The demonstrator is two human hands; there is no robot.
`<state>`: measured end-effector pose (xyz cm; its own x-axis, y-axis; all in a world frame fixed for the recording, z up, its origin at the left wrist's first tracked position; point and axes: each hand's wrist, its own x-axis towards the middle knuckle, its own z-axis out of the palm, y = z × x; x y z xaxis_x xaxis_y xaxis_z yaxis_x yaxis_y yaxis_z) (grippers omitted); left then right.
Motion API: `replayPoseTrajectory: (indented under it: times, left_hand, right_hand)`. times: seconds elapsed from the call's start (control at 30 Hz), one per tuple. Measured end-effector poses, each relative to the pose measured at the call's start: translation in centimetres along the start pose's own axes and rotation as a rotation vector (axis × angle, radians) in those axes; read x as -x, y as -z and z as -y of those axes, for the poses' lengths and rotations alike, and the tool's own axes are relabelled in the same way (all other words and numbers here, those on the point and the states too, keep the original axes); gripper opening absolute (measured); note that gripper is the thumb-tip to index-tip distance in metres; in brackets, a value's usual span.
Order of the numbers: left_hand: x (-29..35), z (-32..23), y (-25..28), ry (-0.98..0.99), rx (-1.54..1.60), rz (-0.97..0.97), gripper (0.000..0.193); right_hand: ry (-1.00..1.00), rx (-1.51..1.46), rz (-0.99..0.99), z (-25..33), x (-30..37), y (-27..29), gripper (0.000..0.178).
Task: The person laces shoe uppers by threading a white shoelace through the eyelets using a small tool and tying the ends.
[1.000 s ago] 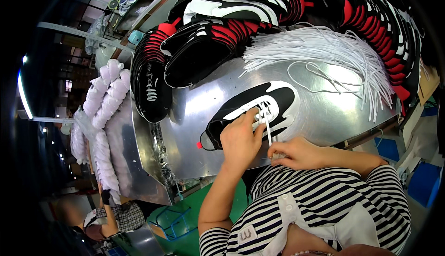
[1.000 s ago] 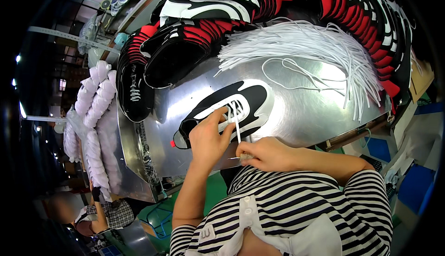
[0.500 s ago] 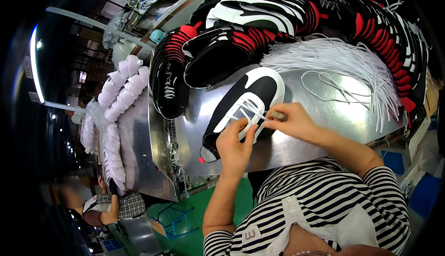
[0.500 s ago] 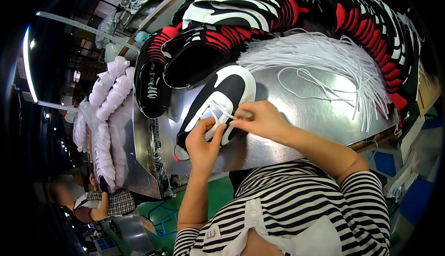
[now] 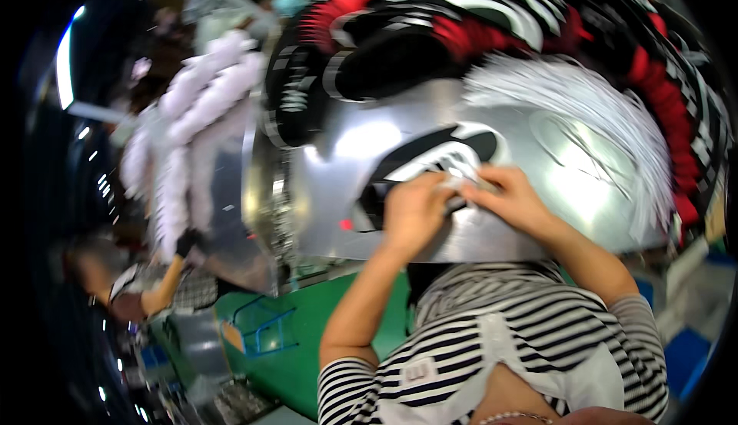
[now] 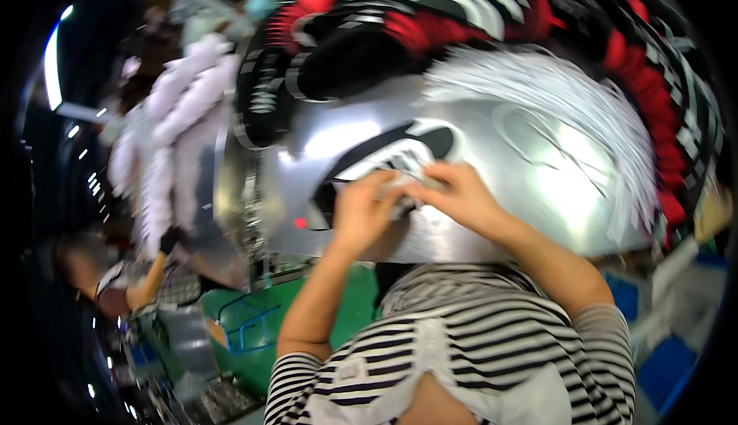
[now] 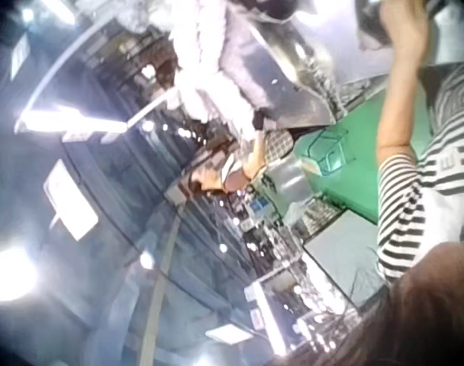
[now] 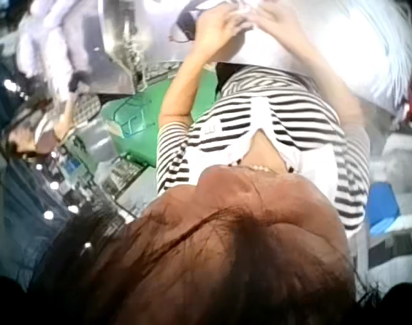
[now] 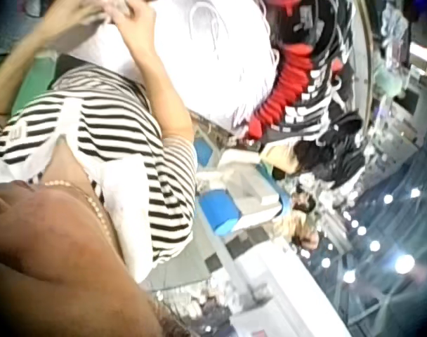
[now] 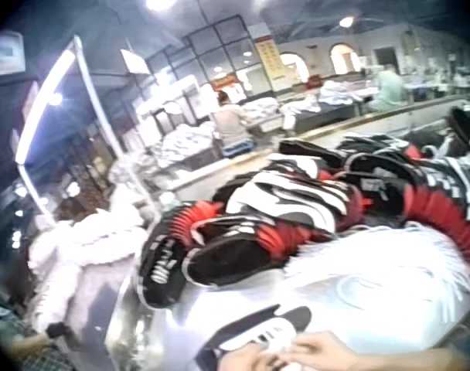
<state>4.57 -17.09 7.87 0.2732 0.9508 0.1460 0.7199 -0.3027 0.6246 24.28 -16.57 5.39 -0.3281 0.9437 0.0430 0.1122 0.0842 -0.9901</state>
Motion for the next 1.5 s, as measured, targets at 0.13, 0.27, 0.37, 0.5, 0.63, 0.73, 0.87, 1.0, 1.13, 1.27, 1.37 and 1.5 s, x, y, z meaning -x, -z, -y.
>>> replayPoseTrajectory:
  times: [0.13,0.27,0.37,0.5,0.63,0.73,0.87,1.0,1.13,1.27,1.37,1.5]
  left_hand:
    - [-1.6,0.2,-0.2,0.032,0.087,0.086,0.024]
    - [-2.0,0.0,-0.2,0.074,0.199,0.156,0.031]
    - [-2.0,-0.4,-0.2,0.181,0.131,0.155,0.033]
    - [-2.0,-0.6,-0.7,0.204,0.044,0.083,0.029]
    - [-2.0,-0.6,-1.1,0.185,-0.013,0.049,0.027]
    - [-1.9,-0.4,-1.2,0.135,-0.053,0.003,0.026]
    - [-1.9,-0.5,-1.5,0.077,-0.056,-0.033,0.024]
    - [-1.9,-0.5,-1.6,0.069,-0.031,-0.054,0.024]
    - [-1.9,-0.5,-1.6,0.065,-0.045,-0.058,0.024]
    - [-1.9,-0.6,-1.6,0.076,-0.054,-0.049,0.024]
    - [-1.8,-0.8,-1.5,0.111,-0.040,-0.028,0.026]
    - [-1.8,-0.5,-1.4,0.088,-0.055,-0.032,0.027]
  right_hand:
    - [-0.070,-0.037,-0.144,-0.8,-3.0,1.0,0.022]
    - [0.018,-0.147,-0.212,-1.2,-3.3,0.8,0.017]
    - [0.051,-0.106,-0.240,-1.1,-3.6,0.3,0.016]
    - [0.109,-0.046,-0.256,-1.3,-3.7,-0.2,0.016]
    - [0.099,0.011,-0.204,-0.5,-2.2,0.5,0.025]
    - [-0.002,0.068,-0.066,1.3,0.6,1.5,0.032]
    - [-0.027,0.183,-0.095,0.4,2.6,2.2,0.038]
    - [-0.052,0.182,-0.023,1.0,3.7,2.5,0.042]
    - [-0.120,-0.038,-0.041,1.6,3.4,2.3,0.039]
    - [0.077,0.134,-0.105,0.7,3.3,1.5,0.037]
    - [0.040,0.239,-0.101,-0.4,3.1,1.1,0.038]
    - [-0.021,0.286,-0.102,-0.6,2.9,1.1,0.042]
